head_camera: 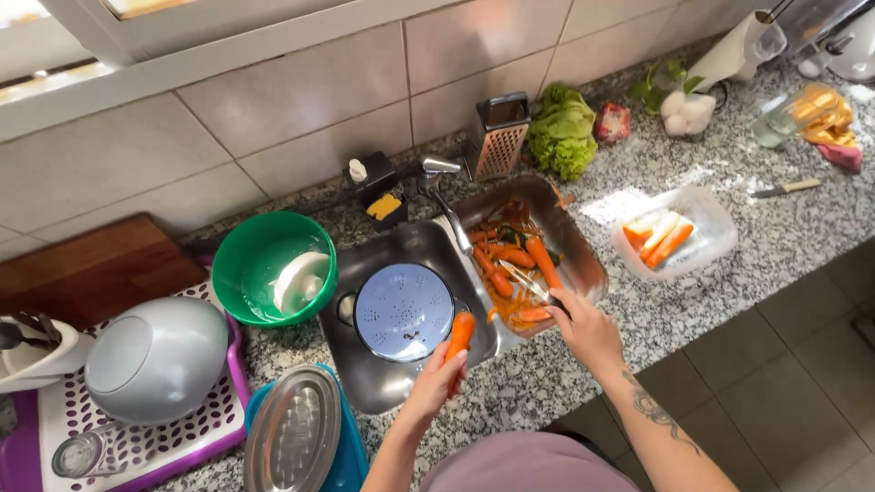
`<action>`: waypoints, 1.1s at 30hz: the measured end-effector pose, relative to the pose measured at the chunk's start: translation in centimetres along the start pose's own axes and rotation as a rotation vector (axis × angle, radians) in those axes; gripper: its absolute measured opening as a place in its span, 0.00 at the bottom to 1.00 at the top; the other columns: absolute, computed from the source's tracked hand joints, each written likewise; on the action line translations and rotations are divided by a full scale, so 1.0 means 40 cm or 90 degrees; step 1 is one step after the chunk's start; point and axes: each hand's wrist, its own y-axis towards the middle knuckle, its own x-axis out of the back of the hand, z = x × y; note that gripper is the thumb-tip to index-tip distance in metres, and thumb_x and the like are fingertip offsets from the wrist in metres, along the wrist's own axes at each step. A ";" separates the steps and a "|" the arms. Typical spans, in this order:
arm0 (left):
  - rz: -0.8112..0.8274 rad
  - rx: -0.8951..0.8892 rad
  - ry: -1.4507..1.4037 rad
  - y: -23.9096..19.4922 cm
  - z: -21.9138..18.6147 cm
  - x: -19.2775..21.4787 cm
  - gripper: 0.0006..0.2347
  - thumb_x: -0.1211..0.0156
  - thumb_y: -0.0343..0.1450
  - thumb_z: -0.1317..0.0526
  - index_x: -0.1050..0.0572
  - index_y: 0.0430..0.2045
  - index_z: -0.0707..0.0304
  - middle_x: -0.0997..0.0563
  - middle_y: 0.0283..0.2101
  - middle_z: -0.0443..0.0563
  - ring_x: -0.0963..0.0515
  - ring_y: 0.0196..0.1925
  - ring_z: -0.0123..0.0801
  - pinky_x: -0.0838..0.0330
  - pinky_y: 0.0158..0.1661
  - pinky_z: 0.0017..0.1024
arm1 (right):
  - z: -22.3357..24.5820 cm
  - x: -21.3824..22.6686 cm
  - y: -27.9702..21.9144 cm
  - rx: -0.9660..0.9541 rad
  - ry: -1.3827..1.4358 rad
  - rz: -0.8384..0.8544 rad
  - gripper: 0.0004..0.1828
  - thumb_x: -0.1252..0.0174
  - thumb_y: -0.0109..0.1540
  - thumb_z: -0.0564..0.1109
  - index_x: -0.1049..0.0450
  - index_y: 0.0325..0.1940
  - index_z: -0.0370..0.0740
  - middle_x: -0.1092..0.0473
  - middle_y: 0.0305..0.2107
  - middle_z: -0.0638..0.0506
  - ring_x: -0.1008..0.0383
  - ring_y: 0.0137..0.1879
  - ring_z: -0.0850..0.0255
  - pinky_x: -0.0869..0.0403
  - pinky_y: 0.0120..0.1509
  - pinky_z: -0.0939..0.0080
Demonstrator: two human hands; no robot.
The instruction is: The person peels several carrots using a vegetable peeler over a kitchen sink, placing the peeled carrots into a clear plastic container. After peeling, the person rinses the carrots under running water in the container.
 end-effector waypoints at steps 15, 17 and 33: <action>-0.049 -0.071 -0.087 0.044 -0.014 -0.024 0.21 0.49 0.68 0.55 0.37 0.58 0.53 0.30 0.24 0.41 0.41 0.13 0.15 0.46 0.13 0.11 | -0.016 0.033 0.014 -0.108 0.111 0.062 0.21 0.56 0.61 0.59 0.31 0.55 0.53 0.29 0.47 0.56 0.26 0.46 0.58 0.27 0.40 0.55; -0.048 -0.084 -0.075 0.053 -0.029 -0.038 0.21 0.49 0.68 0.55 0.36 0.56 0.54 0.30 0.24 0.40 0.41 0.14 0.15 0.47 0.14 0.11 | -0.003 0.068 0.020 -0.098 0.174 0.064 0.21 0.55 0.61 0.57 0.31 0.55 0.52 0.29 0.47 0.56 0.27 0.47 0.60 0.27 0.43 0.57; -0.177 -0.263 -0.137 0.234 -0.001 -0.322 0.19 0.41 0.67 0.62 0.33 0.53 0.62 0.30 0.17 0.52 0.38 0.10 0.21 0.44 0.11 0.17 | -0.160 0.159 0.090 0.474 0.169 -0.183 0.17 0.41 0.57 0.53 0.26 0.49 0.56 0.30 0.27 0.59 0.28 0.32 0.61 0.27 0.38 0.65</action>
